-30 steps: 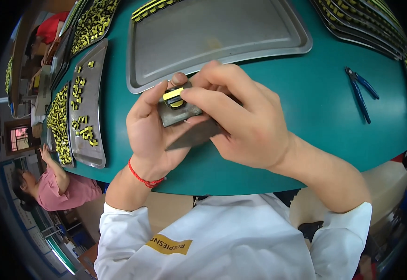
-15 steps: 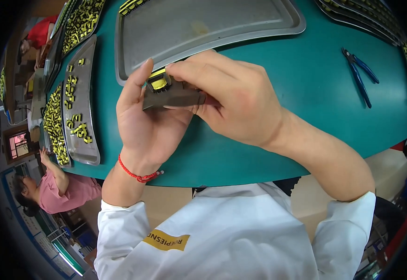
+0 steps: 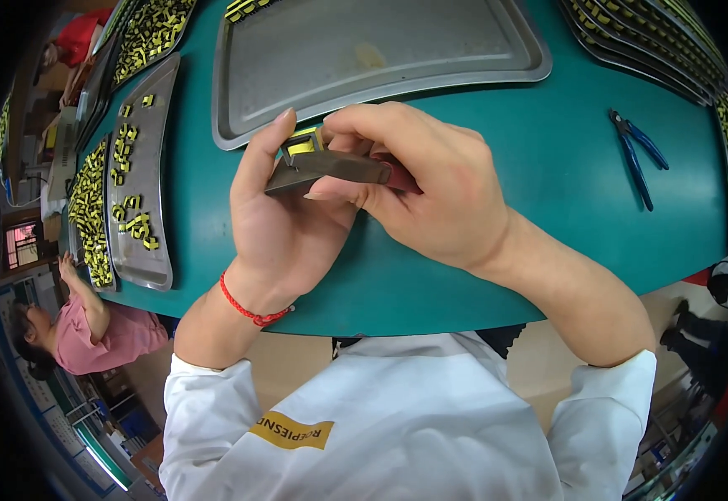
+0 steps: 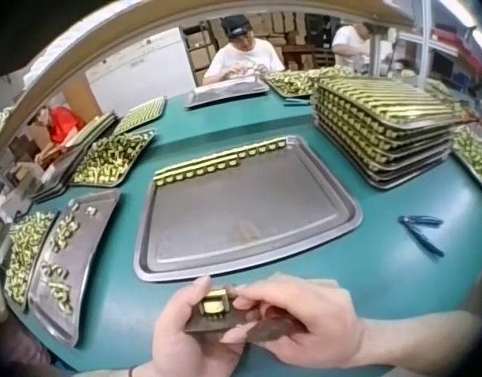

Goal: The person assembles electronic components by fitting yellow parts into plastic bases, using pliers to secure them.

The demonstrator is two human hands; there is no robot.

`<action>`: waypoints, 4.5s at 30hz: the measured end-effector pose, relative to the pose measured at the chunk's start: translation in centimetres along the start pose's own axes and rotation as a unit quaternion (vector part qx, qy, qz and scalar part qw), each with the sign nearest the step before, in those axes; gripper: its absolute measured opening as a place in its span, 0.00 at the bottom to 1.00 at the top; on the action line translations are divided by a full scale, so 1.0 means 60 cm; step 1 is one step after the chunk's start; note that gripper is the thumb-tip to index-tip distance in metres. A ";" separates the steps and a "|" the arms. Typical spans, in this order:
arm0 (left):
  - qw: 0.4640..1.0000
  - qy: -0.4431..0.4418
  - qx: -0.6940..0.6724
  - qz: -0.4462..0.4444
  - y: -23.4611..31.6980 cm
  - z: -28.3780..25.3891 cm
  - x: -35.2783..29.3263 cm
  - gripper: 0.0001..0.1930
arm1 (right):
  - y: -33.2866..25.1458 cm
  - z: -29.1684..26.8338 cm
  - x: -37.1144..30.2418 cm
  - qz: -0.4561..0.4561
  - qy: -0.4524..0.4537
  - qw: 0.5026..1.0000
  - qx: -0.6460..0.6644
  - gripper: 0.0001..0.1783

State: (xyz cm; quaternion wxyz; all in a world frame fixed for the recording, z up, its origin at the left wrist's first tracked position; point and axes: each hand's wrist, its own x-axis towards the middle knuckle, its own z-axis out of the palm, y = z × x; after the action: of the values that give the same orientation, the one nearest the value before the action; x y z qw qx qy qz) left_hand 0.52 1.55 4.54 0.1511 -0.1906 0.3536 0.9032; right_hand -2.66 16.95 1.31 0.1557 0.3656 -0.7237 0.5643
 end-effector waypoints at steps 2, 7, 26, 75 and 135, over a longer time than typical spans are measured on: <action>1.000 0.001 -0.001 -0.003 -0.001 -0.006 0.002 0.19 | 0.000 -0.002 -0.001 0.011 -0.006 1.000 -0.005 0.25; 0.999 -0.032 -0.002 -0.017 0.002 -0.011 0.003 0.24 | 0.001 -0.004 -0.003 0.010 -0.005 1.000 -0.003 0.24; 0.992 -0.083 -0.098 -0.010 0.013 -0.029 0.012 0.09 | 0.004 0.004 0.002 -0.033 -0.004 0.998 -0.052 0.23; 0.664 -0.197 0.461 0.555 -0.012 -0.044 0.037 0.26 | -0.038 -0.008 -0.028 0.294 -0.066 0.909 0.290 0.20; 0.691 -0.229 0.487 0.482 -0.012 -0.034 0.033 0.29 | 0.010 -0.007 -0.029 0.197 -0.057 0.953 0.223 0.19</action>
State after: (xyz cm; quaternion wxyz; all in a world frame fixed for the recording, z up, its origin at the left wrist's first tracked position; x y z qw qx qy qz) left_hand -0.43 0.92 1.87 -0.1577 0.3189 0.7419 0.5684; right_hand -1.98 18.03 -0.10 -0.0856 0.2726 -0.6445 0.7092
